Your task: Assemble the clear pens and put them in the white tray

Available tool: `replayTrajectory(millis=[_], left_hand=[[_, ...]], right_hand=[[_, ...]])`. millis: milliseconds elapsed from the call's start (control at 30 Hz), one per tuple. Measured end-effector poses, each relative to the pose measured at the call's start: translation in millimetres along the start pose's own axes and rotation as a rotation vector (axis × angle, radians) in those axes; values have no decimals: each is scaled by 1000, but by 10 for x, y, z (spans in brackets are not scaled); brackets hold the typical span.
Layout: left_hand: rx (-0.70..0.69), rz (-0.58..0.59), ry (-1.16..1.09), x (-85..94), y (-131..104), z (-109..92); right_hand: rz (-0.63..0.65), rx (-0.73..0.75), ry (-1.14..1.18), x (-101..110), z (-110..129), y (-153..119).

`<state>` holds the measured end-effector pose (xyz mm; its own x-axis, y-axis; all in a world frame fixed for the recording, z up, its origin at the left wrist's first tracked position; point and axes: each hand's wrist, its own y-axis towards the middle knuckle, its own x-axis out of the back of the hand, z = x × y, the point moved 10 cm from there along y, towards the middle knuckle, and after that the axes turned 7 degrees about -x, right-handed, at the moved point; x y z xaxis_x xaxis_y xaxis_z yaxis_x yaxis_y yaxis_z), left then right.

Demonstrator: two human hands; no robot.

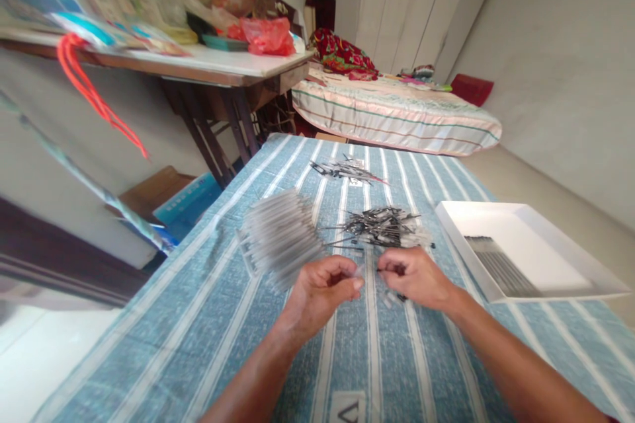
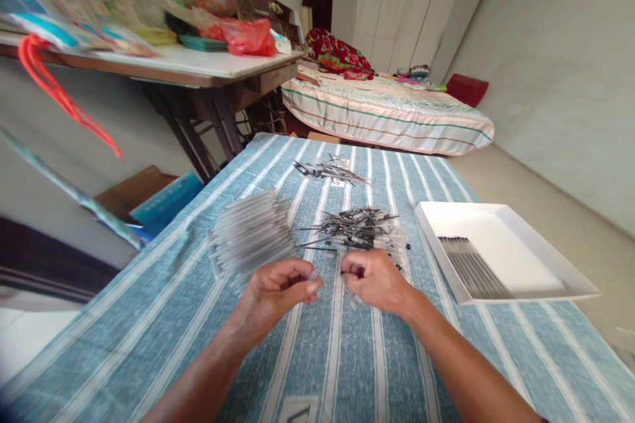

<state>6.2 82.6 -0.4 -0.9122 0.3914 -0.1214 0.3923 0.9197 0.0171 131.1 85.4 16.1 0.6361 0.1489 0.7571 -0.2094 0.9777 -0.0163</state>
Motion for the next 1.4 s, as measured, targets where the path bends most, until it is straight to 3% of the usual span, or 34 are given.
replayTrajectory(millis=[67,167,267,400,867,1000,1200,1400], left_hand=[[-8,31,5,-30,1,8],[-21,74,16,-66,-1,20],[-13,86,16,-79,-10,34],[-11,91,14,-99,-19,12],[27,76,3,-97,-18,18],[95,149,-17,-159,-40,75],[100,156,63,-159,-43,84],[110,154,128,-157,-37,90]], right_hand=[[-89,-66,495,117,-49,-40],[-163,-110,946,103,-53,-101],[-162,-117,1156,-13,4,-117],[-139,-120,1247,-139,28,-109],[-115,-139,1219,-284,-17,-117],[-81,-101,984,-182,10,-127],[87,-27,568,-43,133,-84],[82,159,291,63,302,-98]])
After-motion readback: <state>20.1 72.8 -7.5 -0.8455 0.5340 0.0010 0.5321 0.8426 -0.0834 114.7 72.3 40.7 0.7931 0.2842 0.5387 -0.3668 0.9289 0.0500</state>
